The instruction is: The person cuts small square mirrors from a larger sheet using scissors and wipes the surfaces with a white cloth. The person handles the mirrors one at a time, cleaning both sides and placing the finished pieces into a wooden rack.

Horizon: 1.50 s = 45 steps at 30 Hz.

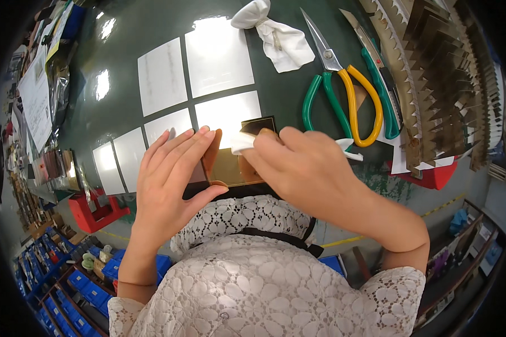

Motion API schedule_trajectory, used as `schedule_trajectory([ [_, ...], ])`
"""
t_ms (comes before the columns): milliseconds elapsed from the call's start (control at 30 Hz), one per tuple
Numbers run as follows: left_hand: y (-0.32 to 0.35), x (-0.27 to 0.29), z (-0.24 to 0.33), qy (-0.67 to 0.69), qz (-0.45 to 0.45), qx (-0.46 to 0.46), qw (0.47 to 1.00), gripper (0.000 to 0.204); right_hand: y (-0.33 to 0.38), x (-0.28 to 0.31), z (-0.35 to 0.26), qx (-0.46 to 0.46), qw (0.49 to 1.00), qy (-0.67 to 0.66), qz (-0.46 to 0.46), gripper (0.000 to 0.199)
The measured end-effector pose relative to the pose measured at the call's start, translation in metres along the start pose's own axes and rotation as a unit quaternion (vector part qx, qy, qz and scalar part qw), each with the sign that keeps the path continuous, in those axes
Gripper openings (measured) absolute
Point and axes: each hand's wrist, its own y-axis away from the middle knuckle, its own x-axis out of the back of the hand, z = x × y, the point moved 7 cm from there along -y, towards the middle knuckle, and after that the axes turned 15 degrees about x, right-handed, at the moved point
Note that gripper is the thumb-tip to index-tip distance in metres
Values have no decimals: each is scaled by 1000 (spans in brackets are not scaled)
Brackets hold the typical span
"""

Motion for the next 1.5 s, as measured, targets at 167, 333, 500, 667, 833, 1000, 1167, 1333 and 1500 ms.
schedule_trajectory([
  [167,-3,0,0,17,-6,-4,1000,75,18,-6,-34,43,999,24,-14,11],
  [333,0,-1,-2,15,-4,-4,1000,76,-4,2,6,-5,999,2,33,26],
  [500,-3,0,-2,34,-8,-3,999,77,4,-12,-26,54,997,-34,30,18],
  [667,-2,-1,-6,45,0,0,999,79,6,-3,-19,28,999,35,1,13],
  [833,-1,0,-6,53,4,-6,999,81,-13,-11,-5,36,999,-11,32,25],
  [1000,-1,-1,-6,56,-4,-2,998,81,9,-7,-36,51,998,22,-17,12],
  [1167,1,0,-7,39,-12,-11,999,78,-14,-4,1,1,1000,0,4,18],
  [1333,-3,0,-7,55,-2,-8,998,81,0,-10,-34,49,999,-3,-7,13],
  [1500,-1,0,-7,50,1,-3,999,80,-2,2,-7,12,1000,12,5,22],
])
